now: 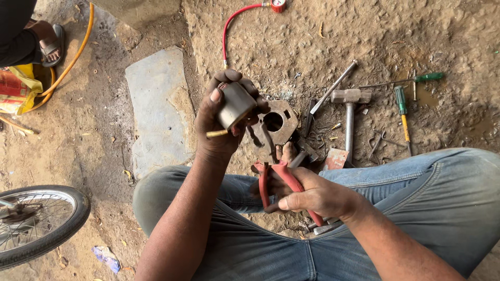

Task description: The person sits on the ground and uses pliers to strip and adjust copper wires on a cylindrical metal component. They also use a hammer to tap the component while seated.

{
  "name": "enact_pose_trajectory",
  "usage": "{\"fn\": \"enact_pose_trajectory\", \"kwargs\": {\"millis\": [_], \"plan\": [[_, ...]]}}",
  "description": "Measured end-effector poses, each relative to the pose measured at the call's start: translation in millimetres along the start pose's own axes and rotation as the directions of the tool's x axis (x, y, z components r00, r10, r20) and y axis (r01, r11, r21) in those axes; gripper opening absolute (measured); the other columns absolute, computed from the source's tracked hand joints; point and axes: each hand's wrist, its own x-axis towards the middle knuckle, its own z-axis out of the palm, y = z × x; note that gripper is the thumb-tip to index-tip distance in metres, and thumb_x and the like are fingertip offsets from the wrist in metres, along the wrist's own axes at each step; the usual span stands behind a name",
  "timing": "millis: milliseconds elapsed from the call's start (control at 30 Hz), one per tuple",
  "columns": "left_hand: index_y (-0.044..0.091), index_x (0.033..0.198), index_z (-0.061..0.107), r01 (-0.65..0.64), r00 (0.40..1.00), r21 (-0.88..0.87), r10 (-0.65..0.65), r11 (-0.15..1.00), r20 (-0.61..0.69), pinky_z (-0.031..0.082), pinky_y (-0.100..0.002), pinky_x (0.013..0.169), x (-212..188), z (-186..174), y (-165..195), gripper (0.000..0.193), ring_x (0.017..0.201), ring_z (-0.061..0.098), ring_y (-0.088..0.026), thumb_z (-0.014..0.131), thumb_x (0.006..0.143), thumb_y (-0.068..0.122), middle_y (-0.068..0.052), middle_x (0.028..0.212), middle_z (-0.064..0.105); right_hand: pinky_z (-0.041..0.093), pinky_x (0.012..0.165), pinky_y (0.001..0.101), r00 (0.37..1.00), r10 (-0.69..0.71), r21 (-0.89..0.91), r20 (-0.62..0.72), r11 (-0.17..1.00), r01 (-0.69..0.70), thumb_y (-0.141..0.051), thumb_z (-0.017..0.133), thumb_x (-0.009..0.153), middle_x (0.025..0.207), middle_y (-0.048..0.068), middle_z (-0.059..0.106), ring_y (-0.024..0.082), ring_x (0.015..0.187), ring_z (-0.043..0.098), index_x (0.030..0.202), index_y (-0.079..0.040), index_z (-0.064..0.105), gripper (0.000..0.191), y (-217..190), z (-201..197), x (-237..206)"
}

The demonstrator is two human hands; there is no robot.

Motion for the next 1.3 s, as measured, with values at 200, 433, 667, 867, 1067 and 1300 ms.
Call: {"fn": "enact_pose_trajectory", "kwargs": {"millis": [200,433,667,867,1067,1300], "plan": [[0.005,0.130,0.055,0.019,0.996,0.056,-0.024,0.998,0.086,0.061,-0.045,0.081,-2.4,-0.8,1.5,0.057,0.100,0.071,-0.034,0.080,0.090,0.037,-0.018,0.116,0.065,0.055,0.106,0.0442,0.995,0.050,0.194,0.091,0.979,-0.067,-0.014,0.064,0.082,0.153,0.019,0.046,0.029,0.140,0.051,0.159,0.001,0.024,0.088,-6.4,5.7,-3.3],[0.006,0.134,0.054,0.000,1.000,0.056,-0.001,0.998,0.016,0.063,-0.048,0.091,-0.7,2.5,-2.0,0.060,0.099,0.071,-0.032,0.081,0.091,0.038,-0.019,0.111,0.065,0.054,0.080,0.0317,0.984,0.170,0.073,-0.053,0.983,-0.166,-0.015,0.067,0.083,0.138,0.028,0.055,0.023,0.103,0.057,0.165,-0.005,0.032,0.089,-3.6,1.3,-0.5],[0.004,0.133,0.056,0.078,0.992,0.079,-0.085,0.994,0.090,0.062,-0.046,0.089,-1.7,0.0,-3.4,0.059,0.098,0.072,-0.032,0.078,0.093,0.041,-0.020,0.109,0.066,0.048,0.065,0.0199,0.998,0.067,0.164,-0.005,0.984,-0.065,-0.015,0.065,0.080,0.143,0.012,0.060,0.006,0.095,0.060,0.162,-0.006,0.028,0.090,-13.9,0.4,-4.9],[0.007,0.131,0.056,0.084,0.996,-0.014,-0.084,0.996,-0.003,0.063,-0.051,0.090,-6.0,3.5,-14.8,0.058,0.099,0.073,-0.034,0.077,0.091,0.042,-0.018,0.113,0.066,0.043,0.057,0.0193,0.994,0.109,0.164,-0.017,0.981,-0.105,-0.016,0.065,0.081,0.123,0.009,0.061,0.006,0.076,0.048,0.157,-0.002,0.036,0.083,-11.0,2.7,-0.4],[0.005,0.132,0.057,0.072,0.997,-0.066,-0.069,0.995,0.038,0.061,-0.049,0.092,-5.0,0.7,-18.0,0.054,0.103,0.072,-0.034,0.074,0.097,0.042,-0.017,0.111,0.065,0.054,0.066,0.0261,0.998,-0.059,0.014,-0.018,0.998,0.059,-0.016,0.064,0.080,0.098,0.005,0.054,0.009,0.078,0.055,0.133,-0.003,0.047,0.057,0.3,11.6,8.7],[0.009,0.134,0.055,0.134,0.991,-0.148,-0.134,0.980,0.010,0.062,-0.053,0.092,-8.2,-2.6,-23.0,0.054,0.106,0.072,-0.034,0.074,0.094,0.040,-0.017,0.118,0.066,0.048,0.056,0.0298,0.989,-0.134,0.202,-0.059,0.969,0.144,-0.009,0.063,0.079,0.081,0.002,0.049,0.011,0.063,0.050,0.107,-0.005,0.047,0.033,21.8,23.8,17.2]]}}
